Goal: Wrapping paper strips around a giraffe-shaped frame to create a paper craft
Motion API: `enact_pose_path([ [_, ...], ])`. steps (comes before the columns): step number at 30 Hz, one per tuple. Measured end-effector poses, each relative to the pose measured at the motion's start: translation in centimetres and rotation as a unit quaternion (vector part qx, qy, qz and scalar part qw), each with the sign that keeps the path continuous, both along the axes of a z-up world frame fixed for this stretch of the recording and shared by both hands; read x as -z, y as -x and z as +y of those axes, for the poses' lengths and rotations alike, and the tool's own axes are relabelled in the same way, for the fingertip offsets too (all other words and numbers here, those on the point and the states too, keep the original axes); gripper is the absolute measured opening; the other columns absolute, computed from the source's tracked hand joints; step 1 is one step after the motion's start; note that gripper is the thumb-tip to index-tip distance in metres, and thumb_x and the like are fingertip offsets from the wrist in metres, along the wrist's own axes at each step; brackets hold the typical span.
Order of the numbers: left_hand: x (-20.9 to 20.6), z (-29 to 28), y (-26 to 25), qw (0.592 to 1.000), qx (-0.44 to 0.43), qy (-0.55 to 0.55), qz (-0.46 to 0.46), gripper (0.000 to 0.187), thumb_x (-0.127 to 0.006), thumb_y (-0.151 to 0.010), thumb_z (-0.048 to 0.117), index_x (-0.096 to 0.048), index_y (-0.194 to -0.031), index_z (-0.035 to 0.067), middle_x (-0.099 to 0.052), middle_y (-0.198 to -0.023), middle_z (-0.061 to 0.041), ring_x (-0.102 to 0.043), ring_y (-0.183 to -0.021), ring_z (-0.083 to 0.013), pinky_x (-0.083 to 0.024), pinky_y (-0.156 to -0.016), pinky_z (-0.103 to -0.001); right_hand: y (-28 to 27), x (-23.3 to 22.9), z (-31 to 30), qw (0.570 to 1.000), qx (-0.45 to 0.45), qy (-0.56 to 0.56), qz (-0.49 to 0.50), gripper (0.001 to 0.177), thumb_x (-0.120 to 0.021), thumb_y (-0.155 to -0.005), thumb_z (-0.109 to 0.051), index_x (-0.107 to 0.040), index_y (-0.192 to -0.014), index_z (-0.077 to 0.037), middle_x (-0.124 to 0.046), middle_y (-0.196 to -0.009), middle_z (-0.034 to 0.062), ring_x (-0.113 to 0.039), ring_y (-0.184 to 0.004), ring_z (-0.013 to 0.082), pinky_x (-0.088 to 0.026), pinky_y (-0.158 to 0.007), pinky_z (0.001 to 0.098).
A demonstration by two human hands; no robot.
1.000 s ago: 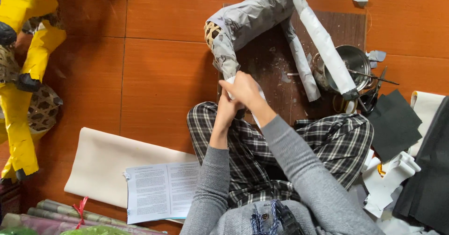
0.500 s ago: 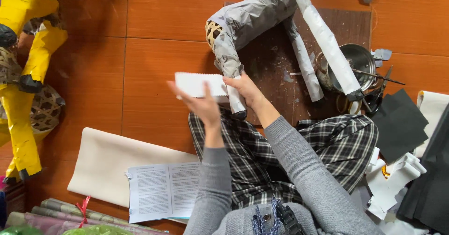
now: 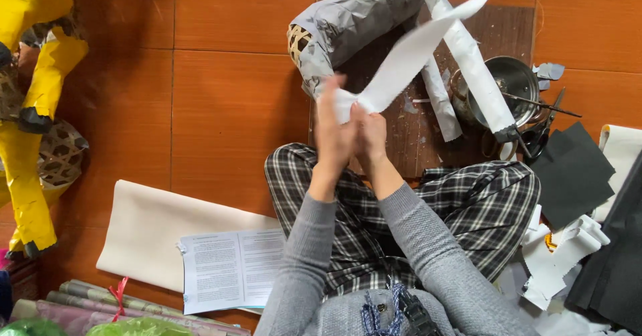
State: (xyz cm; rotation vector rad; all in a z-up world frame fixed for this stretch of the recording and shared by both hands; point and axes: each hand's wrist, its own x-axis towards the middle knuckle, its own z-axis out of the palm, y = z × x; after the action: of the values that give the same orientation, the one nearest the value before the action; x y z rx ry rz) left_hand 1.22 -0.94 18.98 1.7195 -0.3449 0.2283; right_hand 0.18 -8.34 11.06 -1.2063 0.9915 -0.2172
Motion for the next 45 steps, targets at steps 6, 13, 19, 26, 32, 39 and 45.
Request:
enact_pose_path([
  [6, 10.2, 3.7, -1.9, 0.861, 0.089, 0.161, 0.475, 0.089, -0.076, -0.085, 0.046, -0.027, -0.152, 0.012, -0.056, -0.122, -0.023, -0.065, -0.102, -0.0337, -0.059, -0.074, -0.047, 0.3, -5.7, 1.9, 0.935, 0.132, -0.286, -0.164, 0.02, -0.078, -0.08, 0.001, -0.061, -0.071, 0.0, -0.062, -0.07, 0.0065, -0.064, -0.066, 0.0174, -0.058, -0.072, 0.0353],
  [13, 6.3, 2.7, -1.2, 0.883, 0.076, 0.148, 0.439, 0.078, -0.078, -0.082, 0.022, -0.033, -0.142, 0.001, -0.062, -0.091, -0.026, -0.071, -0.059, -0.0319, -0.062, -0.051, -0.038, 4.0, -4.6, -1.1, 0.999, 0.001, -0.041, -0.013, 0.035, -0.076, -0.086, -0.029, -0.062, -0.066, -0.005, -0.058, -0.057, 0.0091, -0.058, -0.051, 0.0124, -0.052, -0.045, 0.0224],
  [19, 2.0, 2.9, -0.9, 0.927, 0.039, -0.041, 0.372, 0.084, -0.07, -0.083, 0.029, -0.023, -0.15, 0.008, -0.045, -0.137, -0.037, -0.045, -0.124, -0.0569, -0.039, -0.103, -0.064, 0.9, -8.9, 1.5, 0.876, -0.371, 0.307, -0.006, 0.041, -0.04, -0.101, -0.026, -0.05, -0.138, -0.009, -0.055, -0.135, 0.021, -0.054, -0.119, 0.043, -0.044, -0.1, 0.0544],
  [26, 1.1, 3.1, -0.4, 0.91, 0.103, -0.004, 0.402, 0.102, -0.074, -0.075, 0.037, -0.015, -0.154, 0.011, -0.049, -0.134, -0.036, -0.051, -0.123, -0.0506, -0.042, -0.101, -0.06, -6.4, 3.1, -1.9, 0.925, -0.368, -0.02, 0.094, 0.044, -0.086, -0.064, -0.041, -0.071, -0.083, -0.005, -0.069, -0.077, 0.01, -0.069, -0.071, 0.0243, -0.054, -0.064, 0.0397],
  [32, -3.2, 3.7, 0.4, 0.913, 0.052, -0.048, 0.401, 0.092, -0.057, -0.092, 0.045, 0.001, -0.154, 0.012, -0.043, -0.132, -0.046, -0.046, -0.123, -0.0581, -0.039, -0.103, -0.065, -6.0, 3.6, -0.7, 0.93, -0.262, -0.258, 0.016, 0.023, -0.08, -0.068, -0.01, -0.07, -0.089, -0.006, -0.07, -0.075, 0.0093, -0.071, -0.062, 0.0236, -0.058, -0.054, 0.036],
  [39, 4.5, 5.9, -3.5, 0.953, -0.287, 0.061, 0.079, 0.09, -0.076, -0.087, 0.009, -0.021, -0.157, 0.02, -0.024, -0.16, -0.015, -0.023, -0.147, -0.0324, -0.015, -0.121, -0.047, -5.8, 3.0, -1.3, 0.936, -0.215, -0.278, 0.007, 0.045, -0.088, -0.066, -0.012, -0.069, -0.106, -0.004, -0.074, -0.091, 0.016, -0.073, -0.08, 0.0306, -0.059, -0.074, 0.0504],
  [45, -5.5, 4.6, -5.5, 0.949, -0.305, 0.052, -0.059, 0.053, -0.073, -0.088, 0.003, -0.046, -0.134, 0.007, -0.062, -0.115, -0.019, -0.067, -0.1, -0.0316, -0.059, -0.079, -0.04, -1.8, -4.2, -0.9, 0.786, -0.321, 0.45, -0.276, 0.1, -0.087, -0.072, -0.041, -0.034, -0.147, -0.001, -0.042, -0.129, 0.0282, -0.043, -0.121, 0.0496, -0.037, -0.104, 0.0562],
])
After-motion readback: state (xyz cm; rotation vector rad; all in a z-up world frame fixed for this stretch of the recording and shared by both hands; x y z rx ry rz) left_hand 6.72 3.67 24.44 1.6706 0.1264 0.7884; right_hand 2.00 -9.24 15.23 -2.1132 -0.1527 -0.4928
